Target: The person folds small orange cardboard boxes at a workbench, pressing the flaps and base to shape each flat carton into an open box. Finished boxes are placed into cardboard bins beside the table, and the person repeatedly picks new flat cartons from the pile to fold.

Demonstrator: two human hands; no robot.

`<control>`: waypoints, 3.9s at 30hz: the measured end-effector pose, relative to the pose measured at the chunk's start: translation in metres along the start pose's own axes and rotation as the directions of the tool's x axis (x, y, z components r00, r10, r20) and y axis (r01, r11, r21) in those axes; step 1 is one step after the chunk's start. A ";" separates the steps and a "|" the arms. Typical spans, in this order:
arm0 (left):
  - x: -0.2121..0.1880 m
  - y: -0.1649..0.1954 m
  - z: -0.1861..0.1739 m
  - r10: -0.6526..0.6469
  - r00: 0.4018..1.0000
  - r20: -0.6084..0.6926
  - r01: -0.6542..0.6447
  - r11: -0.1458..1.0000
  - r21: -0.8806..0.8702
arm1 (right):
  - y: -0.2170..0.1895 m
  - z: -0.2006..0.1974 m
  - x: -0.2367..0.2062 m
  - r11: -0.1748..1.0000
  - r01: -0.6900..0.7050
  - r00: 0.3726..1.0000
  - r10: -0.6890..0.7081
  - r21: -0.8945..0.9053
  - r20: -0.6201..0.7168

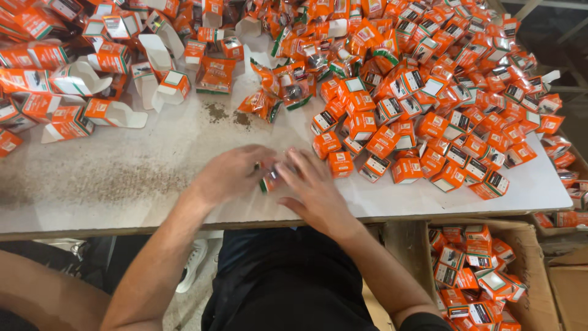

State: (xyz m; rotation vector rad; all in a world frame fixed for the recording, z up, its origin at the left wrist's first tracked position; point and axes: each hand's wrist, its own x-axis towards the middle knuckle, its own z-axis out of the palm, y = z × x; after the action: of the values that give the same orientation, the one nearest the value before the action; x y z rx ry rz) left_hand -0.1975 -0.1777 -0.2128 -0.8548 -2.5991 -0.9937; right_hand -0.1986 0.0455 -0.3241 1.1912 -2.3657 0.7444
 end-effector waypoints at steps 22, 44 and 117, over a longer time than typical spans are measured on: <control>-0.033 -0.007 0.043 0.072 0.995 -0.068 -0.039 0.916 0.398 | 0.003 0.018 -0.012 0.862 -0.301 0.938 0.344 0.408 -0.035; -0.087 -0.012 0.110 0.128 0.900 -0.417 -0.060 0.983 0.173 | 0.001 0.014 -0.015 0.940 -0.338 0.939 0.340 0.047 -0.048; -0.061 -0.022 0.116 -0.011 0.955 -0.297 0.026 0.999 0.048 | -0.010 -0.002 -0.006 0.972 -0.233 0.964 0.236 0.036 -0.119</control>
State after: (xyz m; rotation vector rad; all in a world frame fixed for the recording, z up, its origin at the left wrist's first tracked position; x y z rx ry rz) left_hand -0.1622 -0.1405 -0.3351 -0.6153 -2.3689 -0.9720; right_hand -0.1868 0.0459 -0.3229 0.8542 -2.4254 0.8947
